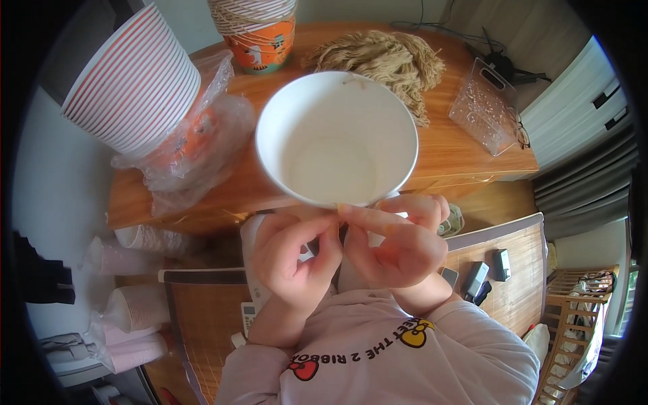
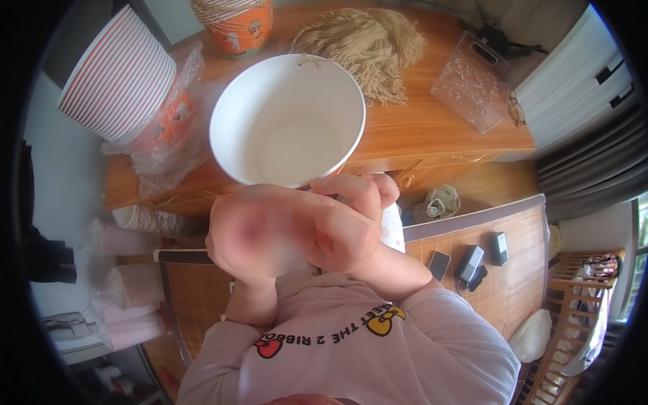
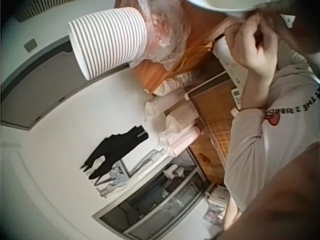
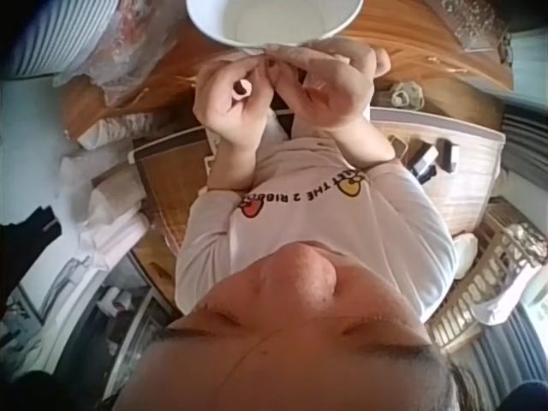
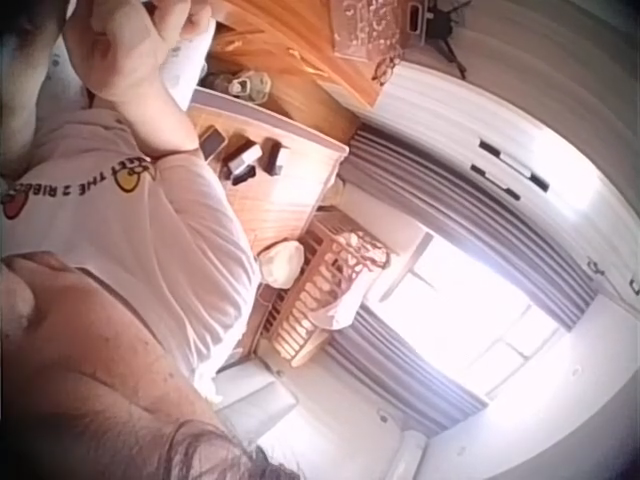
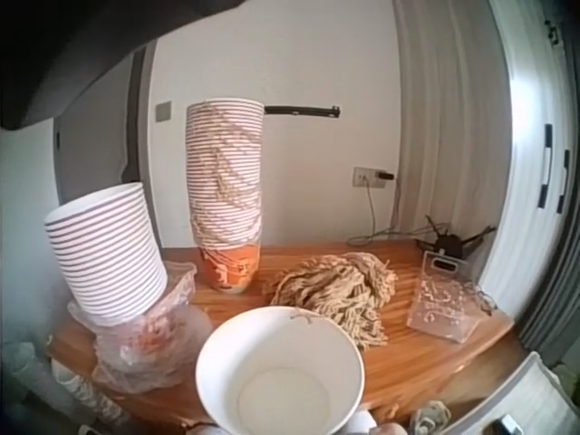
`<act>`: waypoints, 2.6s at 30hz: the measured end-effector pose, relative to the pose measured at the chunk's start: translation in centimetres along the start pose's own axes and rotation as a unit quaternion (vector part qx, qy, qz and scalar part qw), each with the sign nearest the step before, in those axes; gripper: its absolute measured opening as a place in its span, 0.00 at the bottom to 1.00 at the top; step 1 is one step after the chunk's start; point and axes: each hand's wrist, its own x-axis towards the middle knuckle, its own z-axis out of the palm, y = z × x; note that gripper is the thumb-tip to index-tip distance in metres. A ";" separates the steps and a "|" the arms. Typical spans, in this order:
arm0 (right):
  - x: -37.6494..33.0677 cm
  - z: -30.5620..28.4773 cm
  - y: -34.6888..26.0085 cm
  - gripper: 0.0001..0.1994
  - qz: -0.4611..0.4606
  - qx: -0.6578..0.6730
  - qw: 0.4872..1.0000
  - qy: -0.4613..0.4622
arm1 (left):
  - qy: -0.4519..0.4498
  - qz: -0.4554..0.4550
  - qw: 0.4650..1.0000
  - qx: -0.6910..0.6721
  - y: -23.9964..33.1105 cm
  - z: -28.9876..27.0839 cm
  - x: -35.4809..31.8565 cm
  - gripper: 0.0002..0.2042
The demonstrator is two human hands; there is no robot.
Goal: Tying thin string handles through the pre-punched holes in the rim of large paper buckets.
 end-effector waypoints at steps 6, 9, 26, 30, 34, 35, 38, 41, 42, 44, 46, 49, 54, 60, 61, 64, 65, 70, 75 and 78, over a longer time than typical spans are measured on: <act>-0.6 0.3 0.2 0.21 0.017 0.042 0.998 0.037 | -0.011 -0.009 0.999 -0.040 -0.1 0.1 0.0 0.10; -0.7 0.9 0.3 0.20 0.017 0.055 0.996 0.061 | -0.011 -0.024 0.997 -0.069 -0.5 0.3 -0.3 0.11; -1.5 0.9 1.1 0.24 0.020 0.155 0.988 0.014 | -0.031 0.093 0.994 -0.038 -0.8 0.4 0.2 0.09; -1.6 1.1 1.3 0.24 0.043 0.190 0.981 0.014 | -0.032 0.138 0.990 -0.011 -1.1 0.5 0.4 0.09; -1.2 0.7 1.2 0.24 0.010 0.124 0.992 0.014 | -0.029 0.112 0.993 -0.019 -0.9 0.7 0.1 0.07; -1.4 0.9 1.4 0.24 0.009 0.128 0.991 0.029 | -0.028 0.100 0.994 -0.025 -0.8 0.7 0.0 0.06; -1.6 0.9 1.5 0.24 0.010 0.120 0.992 0.044 | -0.011 0.095 0.995 -0.034 -1.2 1.1 0.1 0.07; -1.8 1.2 1.4 0.24 0.020 0.122 0.991 0.049 | 0.001 0.101 0.994 -0.039 -1.6 1.2 0.2 0.09; -1.8 1.4 1.4 0.24 0.030 0.137 0.989 0.054 | -0.003 0.099 0.994 -0.040 -1.7 1.2 0.3 0.09; -1.9 1.6 1.4 0.24 0.049 0.161 0.985 0.046 | -0.002 0.103 0.994 -0.040 -1.9 1.2 0.4 0.10; -1.8 1.7 1.1 0.23 0.067 0.189 0.979 0.040 | -0.001 0.110 0.993 -0.037 -1.9 1.1 0.6 0.10; -2.2 0.9 0.8 0.23 0.129 0.258 0.957 -0.035 | 0.002 0.088 0.996 -0.017 -1.0 1.0 0.7 0.10; -2.8 1.0 0.7 0.24 0.168 0.306 0.937 0.006 | -0.027 0.083 0.996 0.029 0.0 0.7 0.7 0.09; -3.2 1.3 0.3 0.20 0.238 0.372 0.896 0.049 | 0.001 0.110 0.994 -0.011 -0.8 1.2 0.4 0.12; -3.5 1.5 1.0 0.20 0.227 0.342 0.911 0.032 | 0.001 0.110 0.994 -0.013 -0.8 1.3 0.5 0.12; -3.4 1.7 1.1 0.19 0.202 0.302 0.931 0.035 | 0.004 0.126 0.992 -0.010 -0.9 1.3 0.5 0.13; -3.3 1.7 1.1 0.19 0.201 0.304 0.931 0.035 | 0.007 0.105 0.994 -0.015 -0.8 1.3 0.4 0.12; -3.9 1.8 1.1 0.19 0.216 0.304 0.926 0.060 | 0.007 0.093 0.995 -0.019 -0.7 1.3 0.4 0.11; -3.0 1.3 0.6 0.21 0.194 0.290 0.937 0.025 | -0.016 0.040 0.996 -0.073 -1.3 1.2 -0.3 0.06; -2.4 1.8 0.3 0.20 0.171 0.332 0.927 0.038 | -0.008 -0.099 0.969 -0.226 -1.2 1.1 -0.8 0.03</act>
